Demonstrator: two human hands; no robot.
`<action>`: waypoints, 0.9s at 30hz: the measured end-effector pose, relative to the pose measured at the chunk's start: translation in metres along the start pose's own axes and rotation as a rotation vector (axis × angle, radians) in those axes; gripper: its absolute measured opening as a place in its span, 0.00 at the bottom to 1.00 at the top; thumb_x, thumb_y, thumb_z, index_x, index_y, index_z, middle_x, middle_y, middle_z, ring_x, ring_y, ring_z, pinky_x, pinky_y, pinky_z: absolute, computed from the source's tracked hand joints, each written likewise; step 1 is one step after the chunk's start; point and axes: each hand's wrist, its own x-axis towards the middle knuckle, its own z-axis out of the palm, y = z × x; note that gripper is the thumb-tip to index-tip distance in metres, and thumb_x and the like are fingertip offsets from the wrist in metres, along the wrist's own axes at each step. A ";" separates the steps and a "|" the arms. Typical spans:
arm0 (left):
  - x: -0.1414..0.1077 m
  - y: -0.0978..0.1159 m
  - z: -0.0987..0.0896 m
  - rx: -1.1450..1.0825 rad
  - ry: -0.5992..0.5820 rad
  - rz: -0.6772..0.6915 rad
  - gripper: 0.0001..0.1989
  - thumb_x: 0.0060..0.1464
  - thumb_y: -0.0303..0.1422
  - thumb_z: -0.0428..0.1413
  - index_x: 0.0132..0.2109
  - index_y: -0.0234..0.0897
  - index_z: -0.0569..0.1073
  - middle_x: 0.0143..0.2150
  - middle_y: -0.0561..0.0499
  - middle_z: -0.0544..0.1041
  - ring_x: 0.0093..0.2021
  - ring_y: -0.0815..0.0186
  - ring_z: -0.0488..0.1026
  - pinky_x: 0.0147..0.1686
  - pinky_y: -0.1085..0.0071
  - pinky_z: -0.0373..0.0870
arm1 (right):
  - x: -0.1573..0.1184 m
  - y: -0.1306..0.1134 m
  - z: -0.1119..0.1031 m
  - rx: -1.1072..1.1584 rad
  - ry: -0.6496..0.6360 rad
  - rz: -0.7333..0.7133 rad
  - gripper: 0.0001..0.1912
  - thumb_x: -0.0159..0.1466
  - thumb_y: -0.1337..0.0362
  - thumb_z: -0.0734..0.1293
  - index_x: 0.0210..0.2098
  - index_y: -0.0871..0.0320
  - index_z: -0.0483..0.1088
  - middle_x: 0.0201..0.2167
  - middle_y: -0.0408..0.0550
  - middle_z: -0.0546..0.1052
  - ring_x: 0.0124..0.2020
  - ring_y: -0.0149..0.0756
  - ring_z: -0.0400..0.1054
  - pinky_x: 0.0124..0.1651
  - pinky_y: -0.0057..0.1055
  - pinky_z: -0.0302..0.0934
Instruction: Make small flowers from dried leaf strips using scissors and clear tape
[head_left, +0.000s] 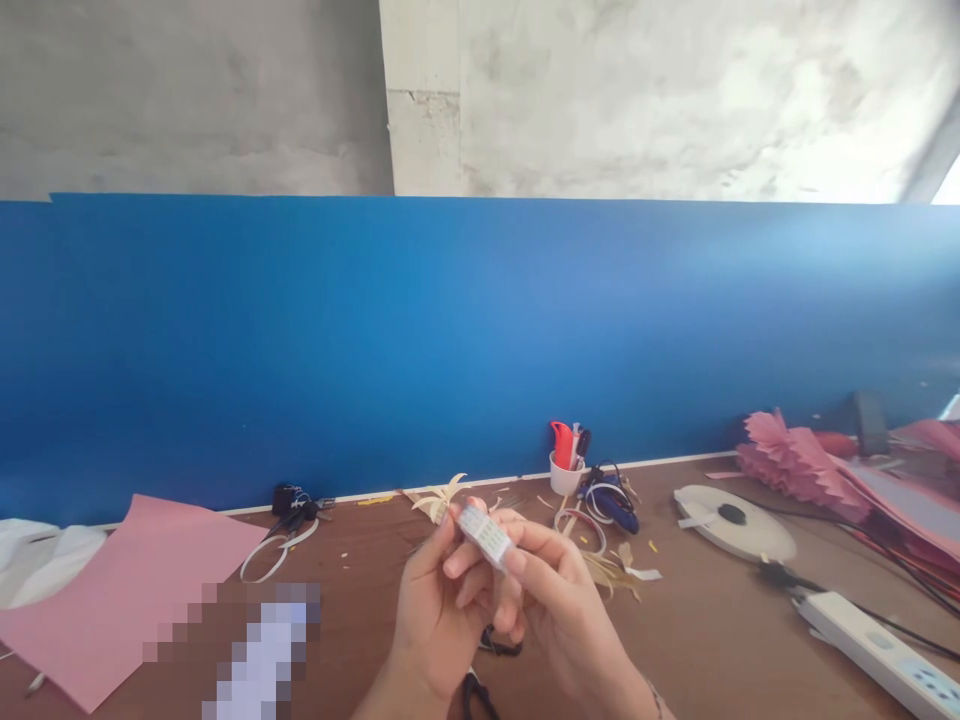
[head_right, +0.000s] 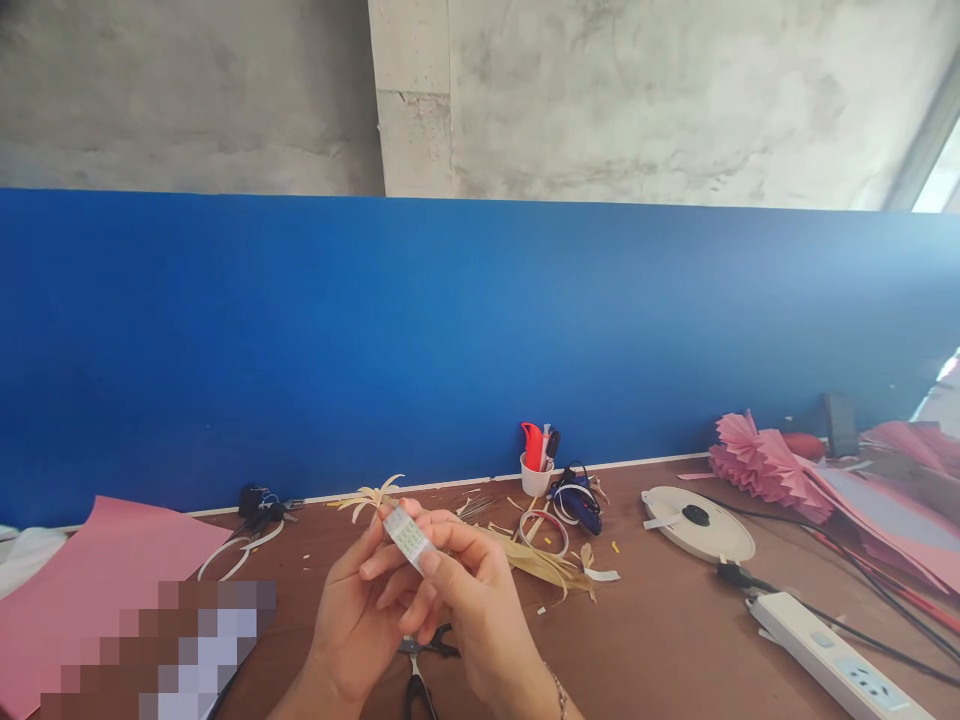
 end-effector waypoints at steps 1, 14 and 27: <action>0.000 0.000 0.000 0.006 -0.001 0.001 0.10 0.55 0.34 0.57 0.42 0.32 0.70 0.15 0.64 0.58 0.12 0.77 0.53 0.15 0.79 0.57 | 0.000 -0.001 0.000 0.003 0.005 -0.001 0.14 0.55 0.55 0.72 0.28 0.62 0.74 0.21 0.48 0.77 0.15 0.27 0.65 0.16 0.19 0.54; -0.001 0.002 0.004 -0.012 -0.012 0.014 0.12 0.58 0.35 0.54 0.44 0.30 0.70 0.14 0.64 0.57 0.11 0.76 0.51 0.13 0.76 0.62 | 0.002 0.000 0.000 0.050 -0.031 0.004 0.13 0.54 0.56 0.73 0.30 0.61 0.76 0.19 0.46 0.76 0.14 0.24 0.64 0.16 0.17 0.57; 0.000 -0.001 0.010 0.034 0.057 -0.002 0.12 0.51 0.35 0.60 0.40 0.31 0.73 0.14 0.64 0.58 0.11 0.72 0.57 0.11 0.63 0.71 | 0.006 0.005 -0.002 0.015 -0.007 -0.015 0.14 0.56 0.56 0.71 0.30 0.63 0.75 0.27 0.50 0.78 0.15 0.23 0.64 0.16 0.18 0.55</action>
